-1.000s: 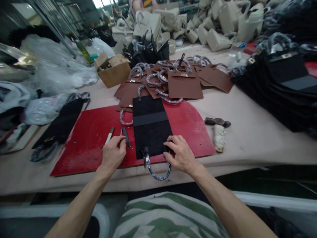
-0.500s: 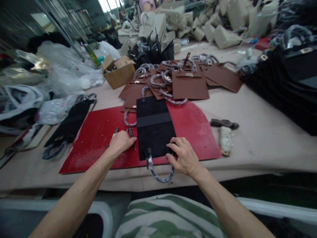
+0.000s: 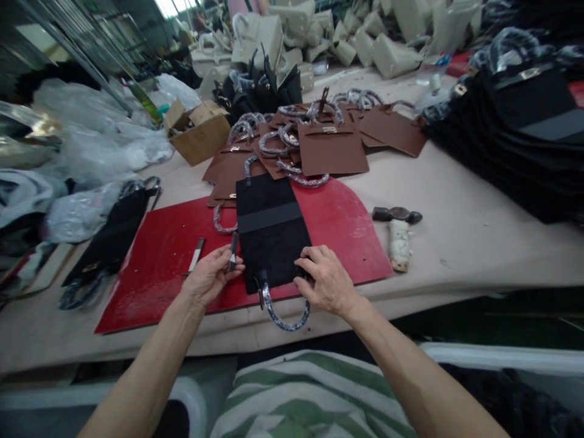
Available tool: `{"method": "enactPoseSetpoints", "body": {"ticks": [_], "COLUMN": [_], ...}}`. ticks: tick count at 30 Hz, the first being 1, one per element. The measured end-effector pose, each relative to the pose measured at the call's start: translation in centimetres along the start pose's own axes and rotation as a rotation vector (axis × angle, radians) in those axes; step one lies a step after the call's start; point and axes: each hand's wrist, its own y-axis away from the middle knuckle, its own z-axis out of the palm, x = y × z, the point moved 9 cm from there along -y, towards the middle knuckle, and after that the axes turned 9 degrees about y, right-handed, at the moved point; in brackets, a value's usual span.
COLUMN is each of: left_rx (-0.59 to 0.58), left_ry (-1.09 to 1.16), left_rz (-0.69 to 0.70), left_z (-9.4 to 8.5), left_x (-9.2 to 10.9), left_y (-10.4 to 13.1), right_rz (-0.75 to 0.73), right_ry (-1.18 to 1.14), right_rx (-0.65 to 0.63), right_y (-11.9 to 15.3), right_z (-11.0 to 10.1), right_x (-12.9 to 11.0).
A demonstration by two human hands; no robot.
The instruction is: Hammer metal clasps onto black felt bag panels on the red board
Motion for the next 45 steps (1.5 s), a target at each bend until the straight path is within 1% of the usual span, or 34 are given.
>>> {"method": "enactPoseSetpoints", "body": {"ticks": [2, 4, 6, 8, 12, 16, 22, 26, 29, 34, 37, 39, 42, 45], "left_rx": [-0.041, -0.082, -0.117, -0.147, -0.195, -0.213, -0.222, -0.197, -0.202, -0.205, -0.199, -0.217, -0.250, -0.249], "left_ry": [0.092, 0.112, 0.066, -0.009, -0.179, -0.296, -0.444, -0.470, -0.485, -0.552, -0.608, -0.672, -0.746, -0.786], "left_rz": [0.029, 0.067, 0.132, 0.218, 0.355, 0.469, 0.565, 0.601, 0.616, 0.679, 0.751, 0.805, 0.871, 0.896], "left_z": [1.2, 2.4, 3.4, 4.2, 5.4, 5.6, 5.8, 5.7, 5.8, 6.3, 6.7, 7.2, 7.7, 7.9], "left_x": [-0.8, -1.6, -1.9, -1.8, -1.5, -1.5, -1.7, -1.5, -1.6, -1.5, -1.2, -1.0, -0.7, -0.5], "left_y": [0.3, 0.4, 0.5, 0.7, 1.2, 1.7, 2.4, 2.6, 2.7, 3.2, 3.6, 3.9, 4.2, 4.4], "right_rz": [-0.013, -0.022, -0.023, -0.022, -0.025, -0.020, -0.014, -0.020, -0.021, -0.021, -0.022, -0.019, -0.013, -0.010], "right_ry": [-0.004, -0.004, -0.002, -0.002, -0.006, -0.006, -0.008, -0.009, -0.004, -0.003, -0.006, -0.011, -0.050, -0.167], "right_rx": [0.008, 0.012, 0.007, 0.003, 0.001, -0.007, -0.009, 0.003, 0.004, -0.001, 0.000, 0.002, 0.020, 0.064], "right_y": [0.0, 0.0, -0.1, -0.1, -0.1, -0.1, -0.2, -0.2, -0.1, 0.0, 0.0, 0.0, -0.1, -0.1], "right_z": [-0.1, -0.1, 0.0, 0.0, 0.0, 0.0, -0.1, -0.2, -0.2, -0.1, 0.0, 0.0, 0.0, -0.9], "right_x": [-0.1, -0.2, -0.2, -0.2, -0.3, -0.2, -0.2, -0.2, -0.2, -0.2, -0.1, 0.0, 0.1, 0.2]}}
